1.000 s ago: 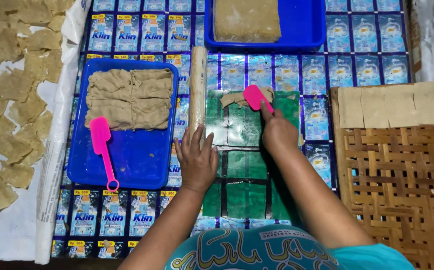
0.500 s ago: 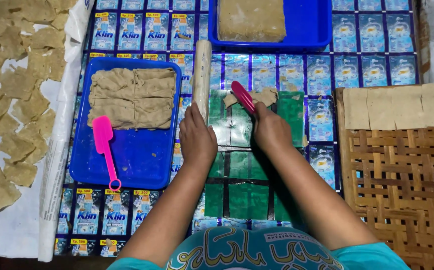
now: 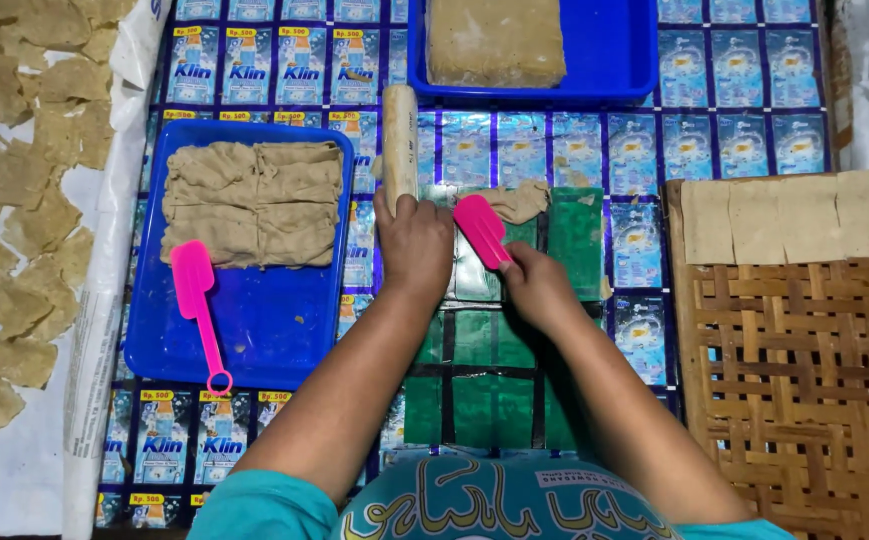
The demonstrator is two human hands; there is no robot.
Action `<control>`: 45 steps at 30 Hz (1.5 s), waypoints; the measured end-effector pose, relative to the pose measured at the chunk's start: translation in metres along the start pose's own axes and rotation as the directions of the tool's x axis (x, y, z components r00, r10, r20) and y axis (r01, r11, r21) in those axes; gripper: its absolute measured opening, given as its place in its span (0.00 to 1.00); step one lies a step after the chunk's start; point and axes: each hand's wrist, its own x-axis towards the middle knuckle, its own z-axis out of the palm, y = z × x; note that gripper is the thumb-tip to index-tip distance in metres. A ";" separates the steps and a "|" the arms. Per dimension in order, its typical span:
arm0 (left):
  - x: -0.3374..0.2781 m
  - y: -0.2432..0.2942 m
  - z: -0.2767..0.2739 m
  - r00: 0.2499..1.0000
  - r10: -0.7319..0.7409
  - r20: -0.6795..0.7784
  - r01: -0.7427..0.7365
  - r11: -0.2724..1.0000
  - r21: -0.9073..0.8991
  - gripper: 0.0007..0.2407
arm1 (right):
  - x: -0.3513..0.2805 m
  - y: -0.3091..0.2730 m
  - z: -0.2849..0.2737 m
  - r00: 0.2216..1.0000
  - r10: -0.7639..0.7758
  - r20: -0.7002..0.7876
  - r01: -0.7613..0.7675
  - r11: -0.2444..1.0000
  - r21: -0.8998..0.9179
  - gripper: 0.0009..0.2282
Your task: Rolling out and cutting thin dough sheets using a rolling pin and spatulas.
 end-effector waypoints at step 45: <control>0.036 -0.004 -0.018 0.880 0.249 0.405 -0.076 0.914 -0.398 0.25 | 0.096 0.038 -0.080 0.896 -0.437 -0.077 0.302 0.728 -0.615 0.24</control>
